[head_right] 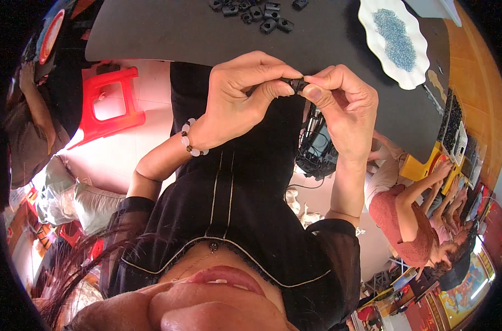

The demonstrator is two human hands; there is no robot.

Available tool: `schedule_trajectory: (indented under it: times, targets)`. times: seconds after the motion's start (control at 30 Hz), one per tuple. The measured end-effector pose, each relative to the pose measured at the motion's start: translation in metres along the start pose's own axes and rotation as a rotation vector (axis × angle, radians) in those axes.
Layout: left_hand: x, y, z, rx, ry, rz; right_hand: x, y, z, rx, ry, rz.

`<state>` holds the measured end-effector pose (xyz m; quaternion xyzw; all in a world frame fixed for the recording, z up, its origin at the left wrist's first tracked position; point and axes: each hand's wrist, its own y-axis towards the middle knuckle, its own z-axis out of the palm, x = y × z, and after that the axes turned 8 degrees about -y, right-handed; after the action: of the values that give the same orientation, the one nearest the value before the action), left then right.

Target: The person assembles plastic cord locks by picking up springs and plastic lock components and fitting the springs and lock parts together by hand.

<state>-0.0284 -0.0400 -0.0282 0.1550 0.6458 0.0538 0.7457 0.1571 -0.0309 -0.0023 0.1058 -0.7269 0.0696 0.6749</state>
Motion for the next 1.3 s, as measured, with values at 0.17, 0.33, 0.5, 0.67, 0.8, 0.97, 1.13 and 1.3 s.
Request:
schedule_trajectory:
  times: [0.17, 0.33, 0.5, 0.67, 0.8, 0.97, 1.13, 1.3]
  targets:
    - [0.002, -0.003, 0.005, -0.036, 0.045, 0.109, 0.008, -0.002, 0.000, -0.010, -0.036, 0.048]
    - [0.001, -0.005, 0.008, -0.059, 0.089, 0.222, 0.011, -0.002, 0.001, 0.015, -0.013, 0.029]
    - [0.007, -0.004, 0.008, -0.061, 0.195, 0.358, 0.016, 0.000, 0.003, 0.006, -0.054, 0.057]
    - [-0.007, 0.005, 0.006, -0.061, 0.087, 0.300, 0.009, 0.008, -0.002, 0.061, 0.138, 0.015]
    - [-0.010, 0.008, 0.000, -0.013, -0.005, 0.276, 0.010, 0.012, 0.002, 0.143, 0.269, 0.052]
    - [-0.016, 0.006, -0.008, 0.008, 0.090, 0.336, 0.006, 0.006, 0.000, 0.275, 0.271, 0.142]
    - [-0.018, 0.004, -0.011, 0.023, 0.185, 0.359, 0.004, 0.005, 0.005, 0.331, 0.297, 0.083]
    - [-0.018, 0.004, -0.016, 0.015, 0.248, 0.366, 0.002, 0.006, 0.020, 0.245, 0.338, 0.081]
